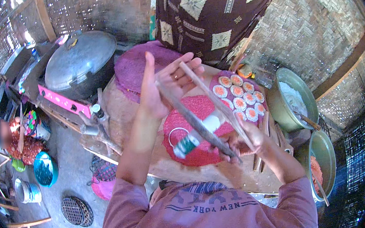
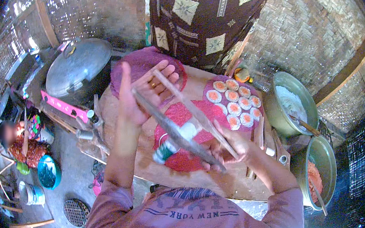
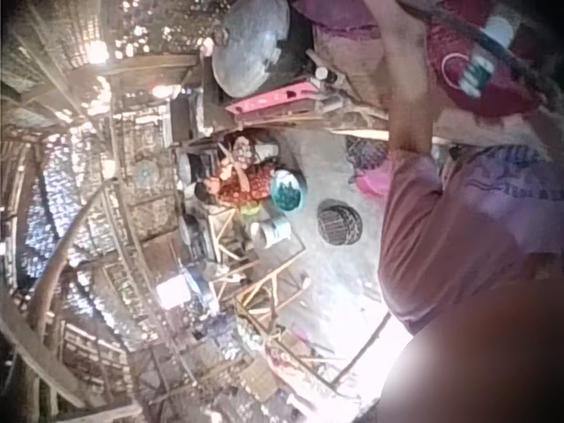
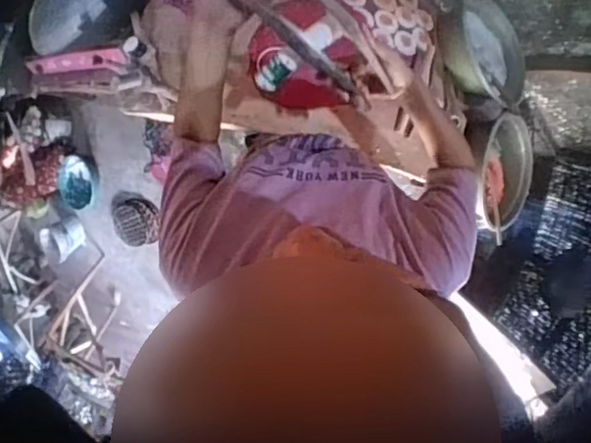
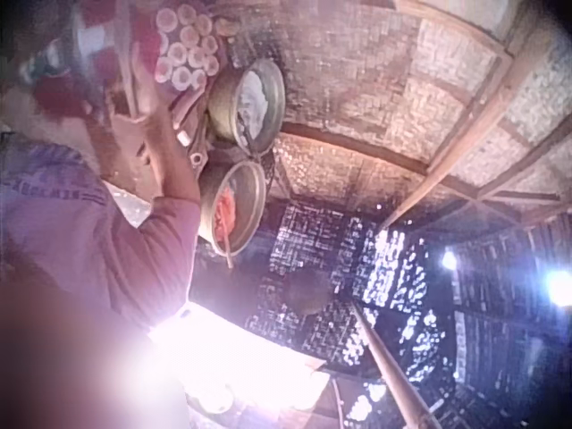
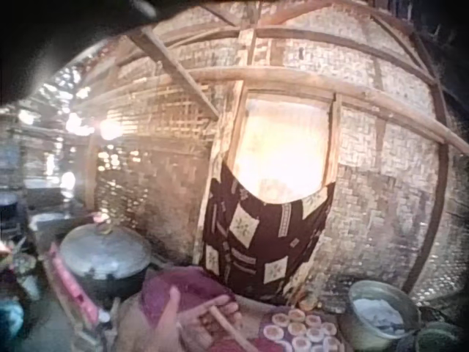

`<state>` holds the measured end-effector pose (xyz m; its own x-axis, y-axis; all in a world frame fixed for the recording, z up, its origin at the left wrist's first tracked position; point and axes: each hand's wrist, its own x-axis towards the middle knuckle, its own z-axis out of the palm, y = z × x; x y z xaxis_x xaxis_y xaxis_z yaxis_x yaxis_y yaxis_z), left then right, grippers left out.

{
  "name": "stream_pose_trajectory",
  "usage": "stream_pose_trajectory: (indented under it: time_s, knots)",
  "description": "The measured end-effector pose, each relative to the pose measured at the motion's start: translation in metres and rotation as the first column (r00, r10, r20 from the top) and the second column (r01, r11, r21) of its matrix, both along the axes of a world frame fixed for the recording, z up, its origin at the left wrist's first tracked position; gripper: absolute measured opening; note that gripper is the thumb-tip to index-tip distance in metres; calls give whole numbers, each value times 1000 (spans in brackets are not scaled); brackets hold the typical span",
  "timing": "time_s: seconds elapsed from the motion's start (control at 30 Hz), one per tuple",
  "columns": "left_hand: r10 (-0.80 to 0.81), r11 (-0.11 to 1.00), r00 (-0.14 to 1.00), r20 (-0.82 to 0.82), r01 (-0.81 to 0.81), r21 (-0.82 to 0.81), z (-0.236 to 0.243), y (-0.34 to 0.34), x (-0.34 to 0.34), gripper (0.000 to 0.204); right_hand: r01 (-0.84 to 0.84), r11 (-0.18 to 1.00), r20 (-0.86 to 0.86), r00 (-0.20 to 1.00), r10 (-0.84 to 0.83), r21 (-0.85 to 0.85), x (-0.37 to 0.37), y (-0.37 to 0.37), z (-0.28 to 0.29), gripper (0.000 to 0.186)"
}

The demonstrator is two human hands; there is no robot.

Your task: The person uses a wooden mold and a cylindrical cutter to form ring-shaped dough pieces on a pink mat. They scoop white and pink fillings from bowls, press them into the mold, and place the finished rings on the mat. The process repeats with consistent hand motions and tool handling.

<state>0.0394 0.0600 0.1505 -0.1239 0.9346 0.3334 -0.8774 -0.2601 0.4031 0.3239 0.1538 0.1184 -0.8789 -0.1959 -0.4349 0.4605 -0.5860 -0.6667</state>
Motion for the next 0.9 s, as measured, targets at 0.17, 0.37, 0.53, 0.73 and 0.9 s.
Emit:
stream_pose_trajectory:
  time_s: [0.17,0.37,0.53,0.73,0.9]
  knots:
    - [75,993,972,222,-53,-103,-82,46,-35,72,-27,983,158,987,-2,179,-44,32,-13,102]
    - [342,924,865,367,-237,-301,-168,53,-46,57,-120,856,282,959,-32,503,-79,32,-41,95]
    - [405,900,850,338,-304,-312,-194,47,-57,57,-136,824,285,958,-33,551,-89,27,-52,93]
    - [337,934,870,360,-262,-242,-193,55,-64,58,-117,812,289,955,-65,571,-93,33,-64,86]
    - [347,926,859,376,-252,-280,-182,60,-51,57,-126,754,326,938,-122,644,-85,39,-65,86]
